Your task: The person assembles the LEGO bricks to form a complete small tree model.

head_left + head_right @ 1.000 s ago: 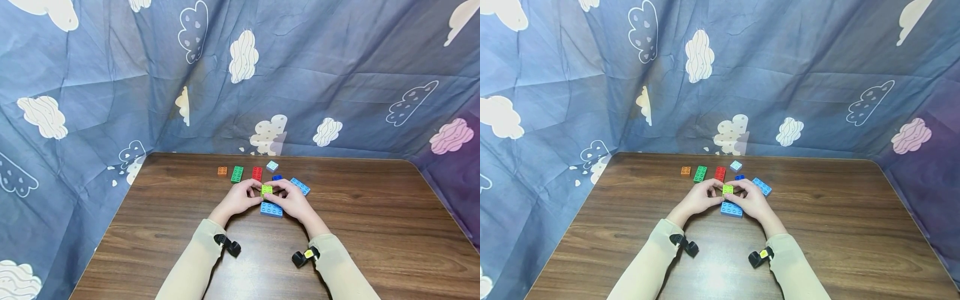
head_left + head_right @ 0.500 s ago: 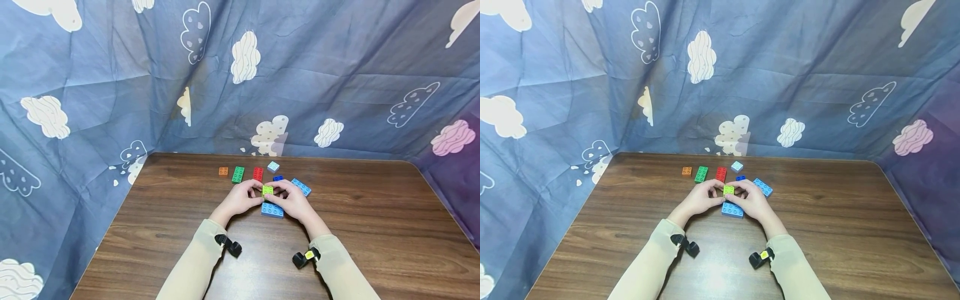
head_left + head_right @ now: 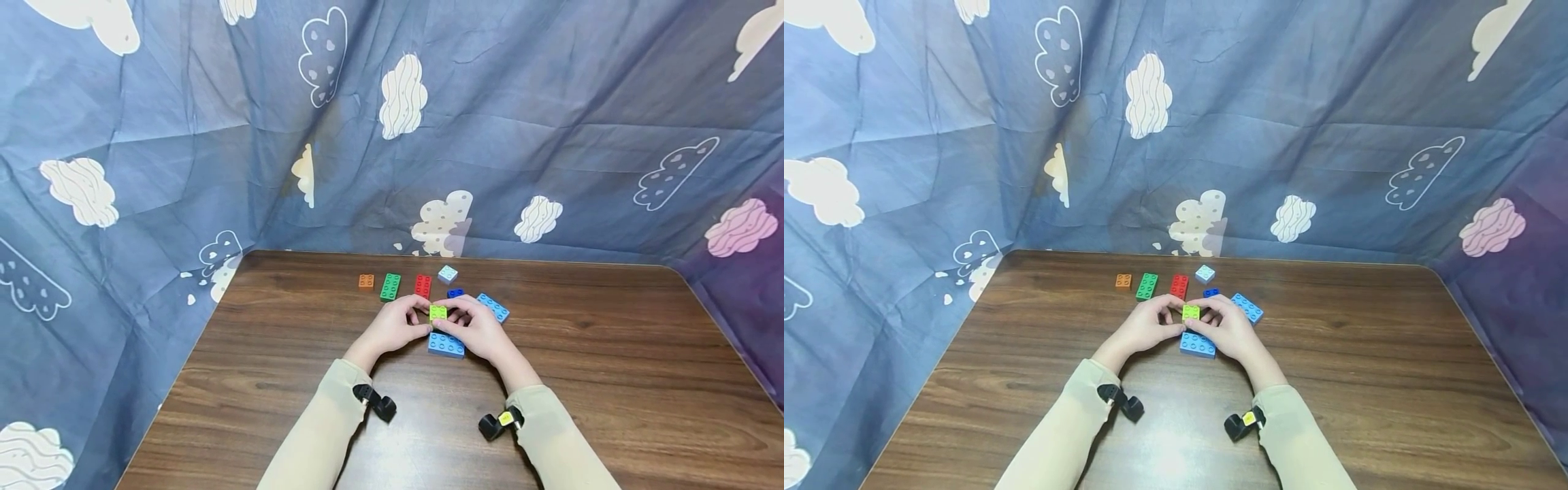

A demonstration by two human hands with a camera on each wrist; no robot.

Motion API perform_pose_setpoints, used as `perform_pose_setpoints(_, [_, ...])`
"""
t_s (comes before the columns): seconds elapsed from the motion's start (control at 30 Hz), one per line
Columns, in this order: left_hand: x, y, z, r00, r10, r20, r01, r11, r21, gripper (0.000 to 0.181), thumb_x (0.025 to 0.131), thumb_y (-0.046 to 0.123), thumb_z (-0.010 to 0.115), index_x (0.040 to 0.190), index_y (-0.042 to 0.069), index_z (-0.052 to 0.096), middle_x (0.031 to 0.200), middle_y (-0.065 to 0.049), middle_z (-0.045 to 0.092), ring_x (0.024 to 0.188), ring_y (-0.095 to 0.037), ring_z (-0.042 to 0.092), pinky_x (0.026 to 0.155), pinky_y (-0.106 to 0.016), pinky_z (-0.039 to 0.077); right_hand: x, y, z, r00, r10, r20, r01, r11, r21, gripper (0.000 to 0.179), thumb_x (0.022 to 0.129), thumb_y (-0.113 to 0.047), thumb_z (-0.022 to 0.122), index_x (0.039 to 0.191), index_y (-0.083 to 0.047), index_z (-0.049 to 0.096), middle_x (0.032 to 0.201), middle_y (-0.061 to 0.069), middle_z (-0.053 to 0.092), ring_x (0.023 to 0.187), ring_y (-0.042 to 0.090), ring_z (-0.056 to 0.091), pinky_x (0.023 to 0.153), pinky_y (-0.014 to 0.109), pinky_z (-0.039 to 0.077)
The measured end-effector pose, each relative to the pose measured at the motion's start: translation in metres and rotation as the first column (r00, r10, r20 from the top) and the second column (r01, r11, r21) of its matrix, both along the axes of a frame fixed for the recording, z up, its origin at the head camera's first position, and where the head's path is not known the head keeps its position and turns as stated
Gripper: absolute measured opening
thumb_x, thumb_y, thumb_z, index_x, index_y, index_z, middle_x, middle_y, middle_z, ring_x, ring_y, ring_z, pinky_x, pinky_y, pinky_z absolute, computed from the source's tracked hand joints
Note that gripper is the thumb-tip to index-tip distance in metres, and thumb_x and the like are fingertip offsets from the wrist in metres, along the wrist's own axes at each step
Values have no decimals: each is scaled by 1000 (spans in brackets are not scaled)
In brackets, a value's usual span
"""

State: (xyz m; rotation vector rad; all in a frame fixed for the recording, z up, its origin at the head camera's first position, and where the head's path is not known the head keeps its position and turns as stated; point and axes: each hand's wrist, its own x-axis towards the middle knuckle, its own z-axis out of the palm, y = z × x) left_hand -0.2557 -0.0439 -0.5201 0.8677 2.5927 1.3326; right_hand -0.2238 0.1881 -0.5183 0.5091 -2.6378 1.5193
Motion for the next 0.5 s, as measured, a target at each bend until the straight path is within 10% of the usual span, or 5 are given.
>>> perform_pose_setpoints(0.5, [0,-1,0,1000,2,-14,-2,1000,11,38,97,17,85,131,8,72,119,-3,75,81,-6,60,74,-25,51,-1,-2,2,999,-9,34,9,1000,-13,32,98,-18,85,129,-12,80,110,5,71,89,20,67,75,26,57])
